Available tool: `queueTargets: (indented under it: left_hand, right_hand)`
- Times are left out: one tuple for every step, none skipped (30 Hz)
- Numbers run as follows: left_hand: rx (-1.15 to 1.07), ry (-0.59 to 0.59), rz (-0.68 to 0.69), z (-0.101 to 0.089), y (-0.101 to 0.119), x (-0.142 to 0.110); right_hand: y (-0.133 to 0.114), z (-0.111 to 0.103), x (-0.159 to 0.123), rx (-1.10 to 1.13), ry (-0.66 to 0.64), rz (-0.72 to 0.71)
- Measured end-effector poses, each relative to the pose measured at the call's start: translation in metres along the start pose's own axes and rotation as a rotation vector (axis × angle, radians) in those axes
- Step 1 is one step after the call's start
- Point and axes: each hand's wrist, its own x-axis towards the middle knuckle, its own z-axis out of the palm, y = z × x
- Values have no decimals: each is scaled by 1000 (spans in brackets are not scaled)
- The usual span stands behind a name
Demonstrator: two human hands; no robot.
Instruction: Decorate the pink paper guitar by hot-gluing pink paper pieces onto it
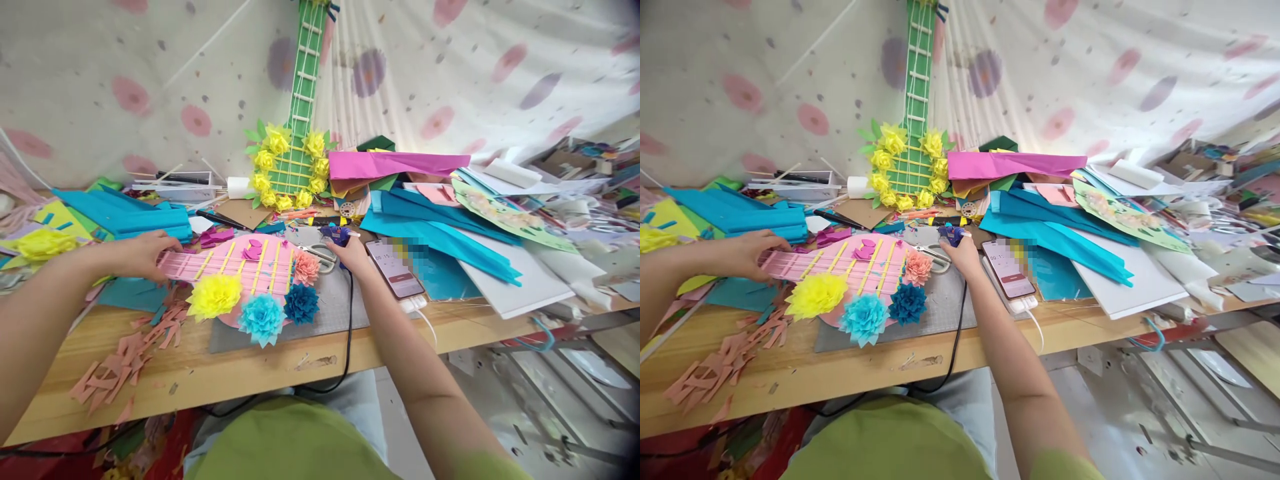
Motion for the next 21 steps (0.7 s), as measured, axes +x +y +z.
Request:
queueTargets:
  left_hand:
    - [-3,-15,-9,1,-1,-2]
    - [-7,-19,-23,3,-1,-4]
    - [-11,-15,-34,4,-1,-6]
    - [-20,-4,-41,6,-2,-7]
    - [-36,10,-43,9,-3,-8]
    - [-61,28,-40,11,-4,-9]
    - [-95,43,-36,14,-5,-10]
    - [-128,55,-36,17,-6,-11]
    - [-157,68,-41,21,-7,-11]
    - [-176,84,-50,24,-8,-11]
    - [-181,98,-62,27,-9,-10]
    - [-176,110,-75,30,-9,-10]
    - [-165,117,-84,32,-8,-9]
    - [-154,117,-88,34,-7,-8]
    - [-149,108,-91,34,-5,-7]
    - [-147,92,-98,33,-4,-7]
    - [-149,71,-109,31,-2,-7]
    - [-158,49,-122,27,-1,-7]
    - [-169,26,-140,22,1,-8]
    - [-183,7,-150,16,3,-8]
    - [-205,0,-151,8,6,-9]
  right_hand:
    - [-1,2,2,-22,15,17]
    - [-2,4,3,-35,34,29]
    - [-1,6,5,-40,52,41]
    - [-1,9,6,-40,66,53]
    - [1,12,6,-40,75,69]
    - [2,15,6,-43,80,84]
    - [4,17,7,-52,83,98]
    - [6,20,7,-64,83,108]
    - [8,21,7,-81,77,114]
    - [9,23,7,-99,70,115]
    - [11,23,7,-118,64,113]
    - [12,24,7,-134,61,110]
    - [12,24,6,-145,62,105]
    - [13,24,6,-149,66,97]
    - [13,24,5,-146,73,89]
    - [13,24,3,-141,79,81]
    - [13,24,2,-134,83,74]
    - [13,24,1,-128,85,70]
    - [12,25,0,-122,90,68]
    - [12,25,-1,-112,102,68]
    - [12,25,-1,-97,120,70]
